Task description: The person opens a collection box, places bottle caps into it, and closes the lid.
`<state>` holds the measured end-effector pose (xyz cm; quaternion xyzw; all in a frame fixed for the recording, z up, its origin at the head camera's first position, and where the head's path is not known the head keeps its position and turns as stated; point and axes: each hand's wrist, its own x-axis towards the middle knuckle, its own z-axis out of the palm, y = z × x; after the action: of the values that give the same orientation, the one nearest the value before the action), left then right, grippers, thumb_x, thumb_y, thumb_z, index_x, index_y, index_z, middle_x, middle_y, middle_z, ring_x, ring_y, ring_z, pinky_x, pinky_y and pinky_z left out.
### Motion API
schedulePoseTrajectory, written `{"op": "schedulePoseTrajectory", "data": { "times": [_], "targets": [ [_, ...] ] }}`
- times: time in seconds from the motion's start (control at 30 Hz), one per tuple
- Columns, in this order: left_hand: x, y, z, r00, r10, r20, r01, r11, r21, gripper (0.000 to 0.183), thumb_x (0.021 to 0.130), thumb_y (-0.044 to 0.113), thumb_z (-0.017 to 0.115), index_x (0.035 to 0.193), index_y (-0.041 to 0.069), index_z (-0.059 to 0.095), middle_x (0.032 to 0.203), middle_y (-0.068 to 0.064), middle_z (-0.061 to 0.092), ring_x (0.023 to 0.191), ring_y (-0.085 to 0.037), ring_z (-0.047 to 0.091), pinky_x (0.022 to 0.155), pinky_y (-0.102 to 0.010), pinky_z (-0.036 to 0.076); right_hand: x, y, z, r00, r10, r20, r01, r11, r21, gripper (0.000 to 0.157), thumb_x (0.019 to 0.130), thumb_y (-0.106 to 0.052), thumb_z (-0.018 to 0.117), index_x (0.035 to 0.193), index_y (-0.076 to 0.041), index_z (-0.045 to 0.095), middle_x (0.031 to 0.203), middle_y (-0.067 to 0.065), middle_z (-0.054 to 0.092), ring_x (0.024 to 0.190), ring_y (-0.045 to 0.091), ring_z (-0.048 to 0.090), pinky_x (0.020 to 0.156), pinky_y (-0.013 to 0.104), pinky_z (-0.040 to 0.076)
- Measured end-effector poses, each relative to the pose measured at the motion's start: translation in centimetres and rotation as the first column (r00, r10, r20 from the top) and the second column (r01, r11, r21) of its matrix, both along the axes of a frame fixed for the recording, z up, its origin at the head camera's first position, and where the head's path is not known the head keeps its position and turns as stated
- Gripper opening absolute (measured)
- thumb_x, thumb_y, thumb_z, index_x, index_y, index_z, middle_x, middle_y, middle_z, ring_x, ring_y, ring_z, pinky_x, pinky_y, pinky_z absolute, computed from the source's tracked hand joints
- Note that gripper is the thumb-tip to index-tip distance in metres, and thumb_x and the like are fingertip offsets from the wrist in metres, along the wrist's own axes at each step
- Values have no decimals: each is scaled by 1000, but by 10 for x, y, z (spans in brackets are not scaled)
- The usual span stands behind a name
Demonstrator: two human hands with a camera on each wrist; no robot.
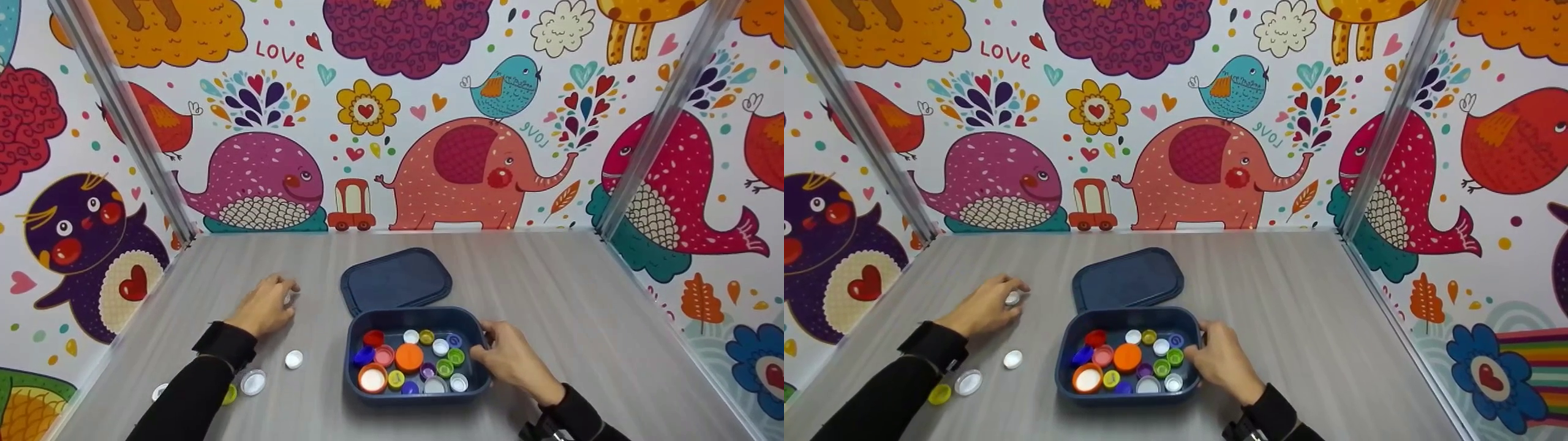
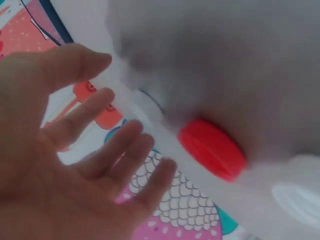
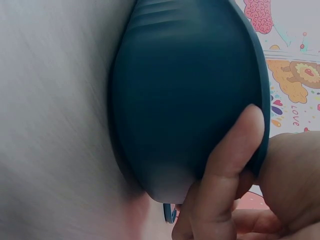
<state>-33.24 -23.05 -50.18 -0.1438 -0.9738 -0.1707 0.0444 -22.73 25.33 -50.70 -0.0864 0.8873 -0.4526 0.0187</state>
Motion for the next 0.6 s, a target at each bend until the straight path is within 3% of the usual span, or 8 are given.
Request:
{"op": "schedulePoseTrajectory", "data": {
  "times": [0.3, 0.53, 0.6],
  "targets": [
    [-6, -6, 2, 997, 8, 75, -8, 1000, 5, 23, 97, -4, 80, 120, -1, 82, 128, -28, 73, 123, -44, 73, 116, -65, 61, 0, -1, -1, 1000, -5, 1, 5, 1000, -9, 25, 86, 0, 76, 110, -1, 82, 84, -1, 69, 76, 13, 63, 68, 21, 48],
    [-8, -4, 0, 994, 10, 105, -11, 1000, 14, 16, 98, -7, 78, 111, 1, 83, 122, -23, 75, 112, -35, 71, 108, -59, 64, 0, -1, -1, 1000, -3, -5, 3, 1000, -11, 28, 87, -1, 77, 114, -1, 82, 87, 2, 73, 79, 14, 65, 69, 22, 50],
    [-8, -3, -1, 996, -10, 85, 9, 1000, 19, 16, 97, -8, 79, 109, 1, 83, 118, -22, 76, 110, -34, 72, 105, -58, 64, 0, 0, -1, 1000, -6, -12, 6, 1000, 1, 27, 86, -1, 77, 113, -2, 82, 85, 1, 71, 79, 14, 63, 70, 22, 49]
  ]
}}
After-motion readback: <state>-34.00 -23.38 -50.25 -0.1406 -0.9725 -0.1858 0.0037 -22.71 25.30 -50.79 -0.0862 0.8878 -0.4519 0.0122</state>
